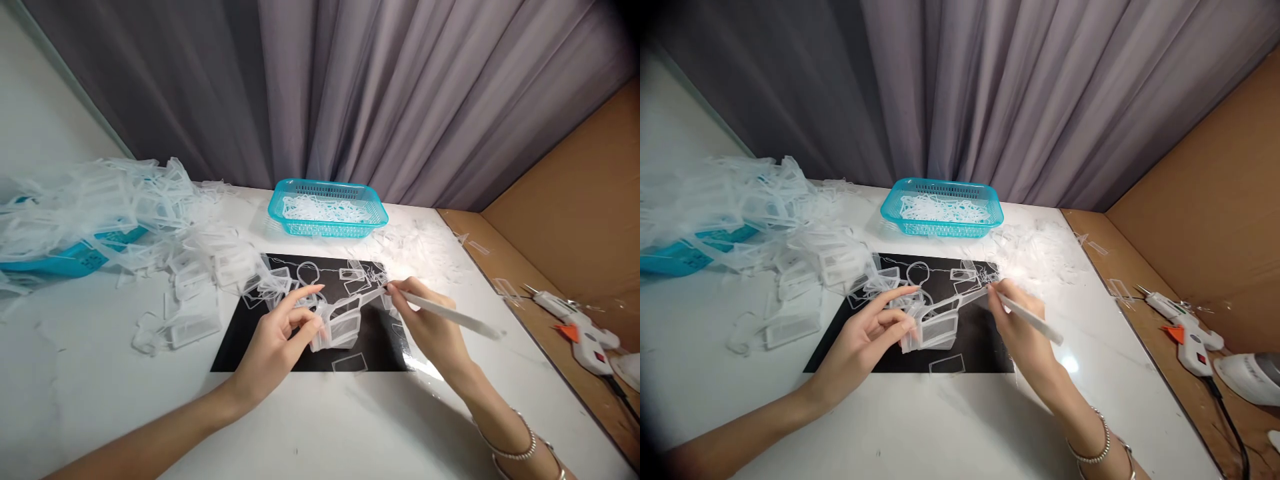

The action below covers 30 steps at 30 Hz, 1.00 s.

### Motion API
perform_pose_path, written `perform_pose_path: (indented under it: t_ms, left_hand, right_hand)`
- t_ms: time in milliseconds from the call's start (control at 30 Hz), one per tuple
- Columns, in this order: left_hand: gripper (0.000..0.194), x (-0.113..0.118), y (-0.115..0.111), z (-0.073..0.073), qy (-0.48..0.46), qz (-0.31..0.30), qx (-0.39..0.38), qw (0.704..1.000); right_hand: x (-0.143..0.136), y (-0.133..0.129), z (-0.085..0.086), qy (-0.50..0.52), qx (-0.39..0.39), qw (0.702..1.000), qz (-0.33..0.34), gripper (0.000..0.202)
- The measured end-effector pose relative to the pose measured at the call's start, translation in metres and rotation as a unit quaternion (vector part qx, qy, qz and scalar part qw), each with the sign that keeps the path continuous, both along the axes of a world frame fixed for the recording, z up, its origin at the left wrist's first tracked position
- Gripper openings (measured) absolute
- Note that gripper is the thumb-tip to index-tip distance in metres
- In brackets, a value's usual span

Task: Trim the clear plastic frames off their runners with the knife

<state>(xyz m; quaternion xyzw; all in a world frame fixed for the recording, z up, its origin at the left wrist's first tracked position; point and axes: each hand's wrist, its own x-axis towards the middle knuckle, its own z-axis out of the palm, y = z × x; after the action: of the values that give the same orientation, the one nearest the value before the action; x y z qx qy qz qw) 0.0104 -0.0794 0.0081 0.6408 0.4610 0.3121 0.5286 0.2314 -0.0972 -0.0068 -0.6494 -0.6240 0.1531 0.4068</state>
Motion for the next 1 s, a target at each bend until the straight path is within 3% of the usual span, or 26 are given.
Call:
perform_pose_path:
  t_ms: [267,367,567,667,833,1000]
  left_hand:
    - [0.031,0.000,0.001,-0.008,-0.026,0.008,0.040,0.999]
    - [0.026,-0.002,0.005,-0.011,-0.002,-0.003,0.045,0.999]
    - [0.031,0.001,0.006,-0.003,0.047,-0.093,-0.031,0.994]
    - [0.030,0.005,0.003,-0.002,0.068,-0.126,-0.022,0.989]
    - [0.029,0.007,0.002,-0.012,0.092,-0.144,0.030,0.985]
    - [0.028,0.004,0.006,-0.016,0.143,-0.120,0.084,0.979]
  right_hand:
    - [0.019,0.004,0.010,0.063,-0.034,0.997,-0.027,0.023]
    - [0.021,0.005,0.015,0.154,-0.086,0.984,-0.001,0.024]
    - [-0.005,-0.004,0.017,0.346,-0.130,0.918,0.144,0.021]
    - [-0.022,-0.008,0.013,0.412,-0.161,0.876,0.191,0.021]
    - [-0.031,-0.008,0.008,0.503,-0.179,0.817,0.218,0.020]
    - [-0.025,-0.002,0.006,0.559,-0.213,0.769,0.224,0.022]
